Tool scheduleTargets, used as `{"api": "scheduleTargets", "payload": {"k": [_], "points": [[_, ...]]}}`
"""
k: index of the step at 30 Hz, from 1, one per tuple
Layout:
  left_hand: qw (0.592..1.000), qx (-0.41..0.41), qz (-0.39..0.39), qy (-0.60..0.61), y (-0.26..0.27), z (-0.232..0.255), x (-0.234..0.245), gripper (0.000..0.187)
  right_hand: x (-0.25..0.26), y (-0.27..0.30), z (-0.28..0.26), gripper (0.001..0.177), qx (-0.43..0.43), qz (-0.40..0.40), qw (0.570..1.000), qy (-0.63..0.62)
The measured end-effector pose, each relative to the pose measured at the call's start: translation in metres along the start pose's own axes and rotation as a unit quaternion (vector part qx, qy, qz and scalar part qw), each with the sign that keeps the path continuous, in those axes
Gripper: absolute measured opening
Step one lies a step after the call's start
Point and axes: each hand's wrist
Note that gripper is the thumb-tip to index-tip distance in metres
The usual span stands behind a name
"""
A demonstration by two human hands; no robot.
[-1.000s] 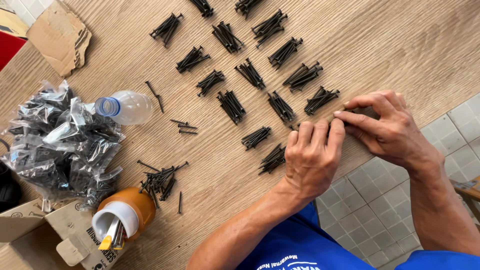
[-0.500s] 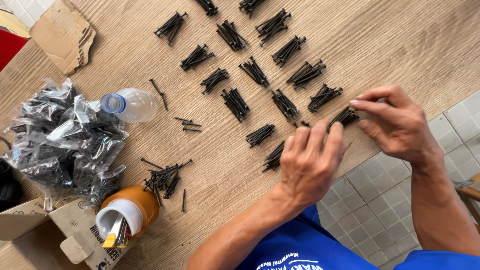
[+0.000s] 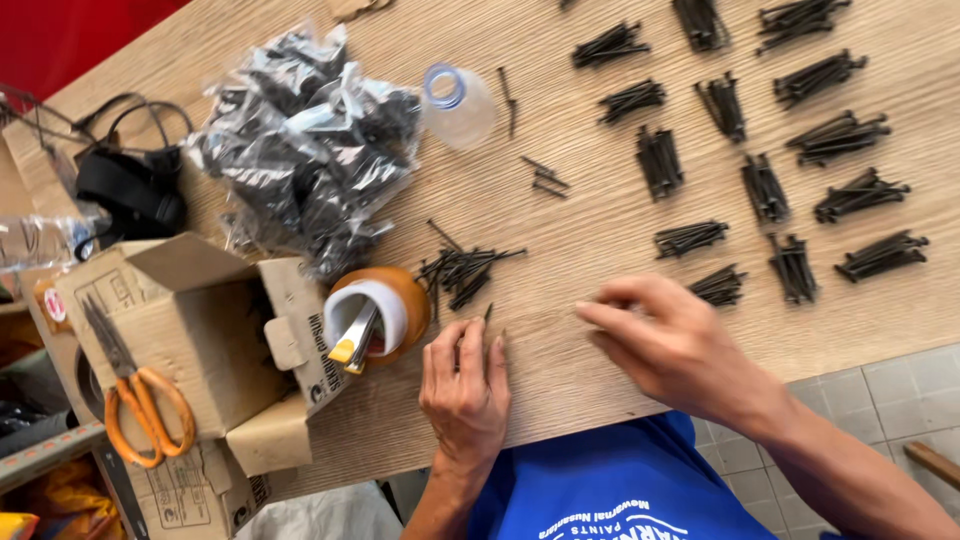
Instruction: The person sorts black screws on a wooden table, arranging them into neat piles. They repeatedly pick up screws from a cardboard box and the table surface, aligning them by hand into organized groups.
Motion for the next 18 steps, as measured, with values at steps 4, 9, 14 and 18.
{"api": "scheduleTargets", "payload": {"k": [4,9,14,18], "points": [[0.997,0.068,-0.035,-0.006,0.017,-0.013,-0.009,0.037,-0.059,-0.041,-0.002,0.039,0.105,-0.093,0.977,0.160],[0.992,0.100,-0.080,0.018,0.024,-0.025,-0.014,0.052,-0.087,-0.066,-0.011,0.045,0.133,-0.098,0.958,0.234],[0.992,0.059,-0.095,0.061,0.022,-0.036,-0.005,0.039,-0.085,-0.055,-0.016,0.020,0.103,-0.076,0.978,0.165],[0.983,0.022,-0.109,0.145,0.024,-0.047,0.007,0.032,-0.073,-0.030,-0.010,0.022,0.098,-0.108,0.980,0.131]]}}
Point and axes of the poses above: each hand's wrist, its own y-axis away from the middle knuckle, its own x-axis out of the back of the hand, z = x × y, and after that the axes turned 5 degrees about -x, right-handed
